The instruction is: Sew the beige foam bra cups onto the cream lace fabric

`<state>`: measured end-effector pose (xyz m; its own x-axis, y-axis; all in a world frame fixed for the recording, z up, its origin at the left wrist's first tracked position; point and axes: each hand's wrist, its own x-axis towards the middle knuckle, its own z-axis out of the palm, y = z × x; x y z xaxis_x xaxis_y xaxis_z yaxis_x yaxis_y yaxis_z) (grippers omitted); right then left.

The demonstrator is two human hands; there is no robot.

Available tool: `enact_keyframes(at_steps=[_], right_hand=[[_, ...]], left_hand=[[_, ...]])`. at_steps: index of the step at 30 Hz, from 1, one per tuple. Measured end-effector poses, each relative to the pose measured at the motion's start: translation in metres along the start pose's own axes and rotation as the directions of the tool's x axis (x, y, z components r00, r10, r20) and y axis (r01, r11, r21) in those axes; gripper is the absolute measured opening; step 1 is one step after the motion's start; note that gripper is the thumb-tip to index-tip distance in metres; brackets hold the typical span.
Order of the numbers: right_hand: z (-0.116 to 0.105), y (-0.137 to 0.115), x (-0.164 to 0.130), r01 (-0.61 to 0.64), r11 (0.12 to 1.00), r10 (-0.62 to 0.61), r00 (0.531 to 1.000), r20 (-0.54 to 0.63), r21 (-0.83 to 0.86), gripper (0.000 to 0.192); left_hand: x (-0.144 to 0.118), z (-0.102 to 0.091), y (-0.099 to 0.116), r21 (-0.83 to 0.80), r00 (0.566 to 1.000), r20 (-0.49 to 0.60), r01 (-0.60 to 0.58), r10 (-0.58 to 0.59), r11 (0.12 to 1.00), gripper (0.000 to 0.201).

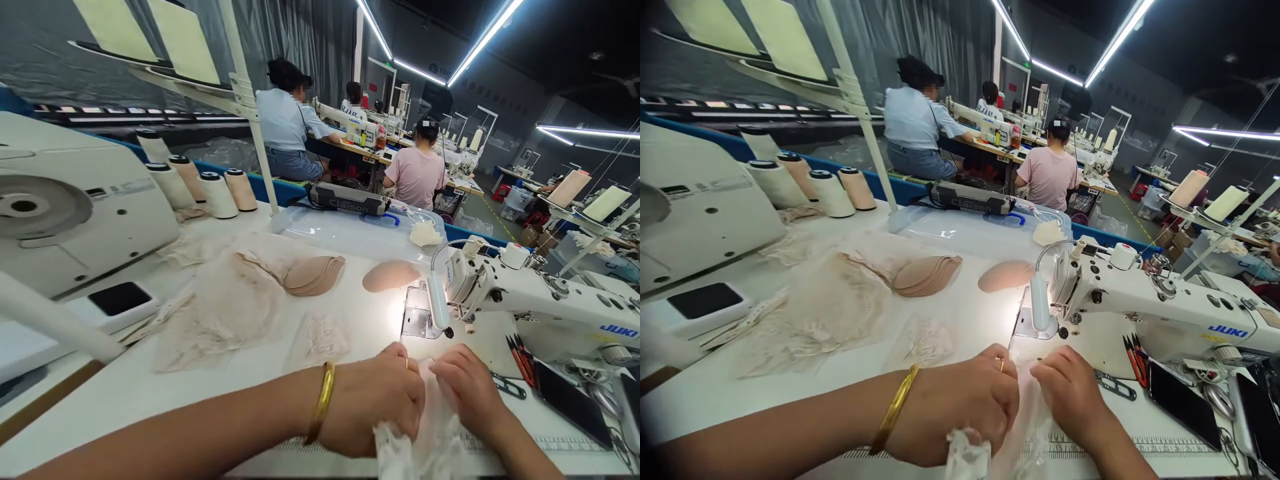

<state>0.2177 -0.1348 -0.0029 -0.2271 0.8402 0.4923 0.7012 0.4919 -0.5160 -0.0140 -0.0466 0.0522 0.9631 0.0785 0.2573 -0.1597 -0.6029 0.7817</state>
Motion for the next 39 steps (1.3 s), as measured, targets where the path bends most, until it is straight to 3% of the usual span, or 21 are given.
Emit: enact_keyframes(at_steps=[2, 4, 8, 13, 22, 39], right_hand=[[-0.006, 0.017, 0.019, 0.165, 0.958, -0.133, 0.980, 0.149, -0.234, 0.025], [-0.004, 0.030, 0.032, 0.231, 0.908, -0.163, 0.963, 0.215, -0.348, 0.027], [0.000, 0.041, 0.035, 0.204, 0.904, -0.149, 0.974, 0.170, -0.375, 0.039], [-0.007, 0.036, 0.029, 0.219, 0.925, -0.147, 0.960, 0.238, -0.311, 0.046], [-0.005, 0.041, 0.025, 0.116, 0.879, -0.016, 0.977, 0.213, -0.463, 0.043], [-0.005, 0.044, 0.023, 0.098, 0.867, 0.002, 0.980, 0.200, -0.488, 0.032]], left_hand=[[0.008, -0.004, -0.018, 0.369, 0.996, 0.022, -0.084, 0.082, 0.926, 0.019], [0.015, -0.008, -0.037, 0.480, 0.994, 0.047, -0.112, 0.102, 0.870, 0.022], [0.022, -0.016, -0.060, 0.479, 0.996, 0.050, -0.086, 0.071, 0.873, 0.022], [0.022, -0.013, -0.059, 0.482, 0.999, -0.018, -0.036, 0.051, 0.875, 0.021], [0.027, -0.005, -0.058, 0.499, 0.994, -0.091, -0.010, 0.064, 0.866, 0.019], [0.026, -0.005, -0.064, 0.510, 0.997, -0.068, -0.002, 0.043, 0.860, 0.014]])
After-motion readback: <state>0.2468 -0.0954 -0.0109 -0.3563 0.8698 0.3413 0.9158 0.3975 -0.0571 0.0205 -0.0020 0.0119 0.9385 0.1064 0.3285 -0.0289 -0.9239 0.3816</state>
